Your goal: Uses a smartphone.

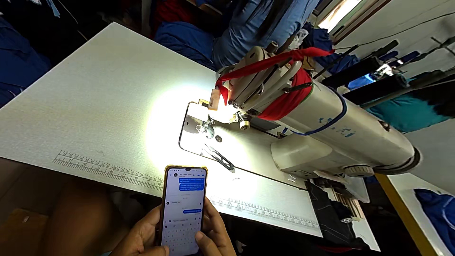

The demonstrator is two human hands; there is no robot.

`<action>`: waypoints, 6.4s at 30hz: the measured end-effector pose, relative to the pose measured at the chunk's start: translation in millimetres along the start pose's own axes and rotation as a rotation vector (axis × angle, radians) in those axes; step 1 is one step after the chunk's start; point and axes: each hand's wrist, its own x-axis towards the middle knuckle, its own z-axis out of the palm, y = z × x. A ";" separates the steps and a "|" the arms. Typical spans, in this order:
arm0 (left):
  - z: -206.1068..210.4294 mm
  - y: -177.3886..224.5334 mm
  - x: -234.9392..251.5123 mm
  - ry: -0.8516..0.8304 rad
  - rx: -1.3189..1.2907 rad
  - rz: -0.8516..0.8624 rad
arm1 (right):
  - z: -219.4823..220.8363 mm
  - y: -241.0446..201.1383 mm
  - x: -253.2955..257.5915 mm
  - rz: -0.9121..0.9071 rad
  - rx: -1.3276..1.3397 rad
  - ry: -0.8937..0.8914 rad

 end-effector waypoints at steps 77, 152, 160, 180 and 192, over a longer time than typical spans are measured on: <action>-2.7 -3.6 0.4 -0.032 0.032 0.024 | 21.3 4.3 -0.3 -0.088 -0.203 0.168; 1.3 -1.4 -0.3 0.042 0.021 0.014 | -1.2 2.6 0.2 -0.024 -0.123 -0.092; -0.2 -1.8 0.5 0.034 0.018 0.015 | -8.1 -3.3 0.4 0.040 -0.027 -0.132; -0.9 -4.0 1.6 0.041 -0.023 0.000 | -12.7 -2.9 0.9 0.054 0.042 -0.166; -1.5 -4.5 0.2 0.049 -0.019 -0.002 | -12.2 -2.4 -0.2 0.050 0.048 -0.177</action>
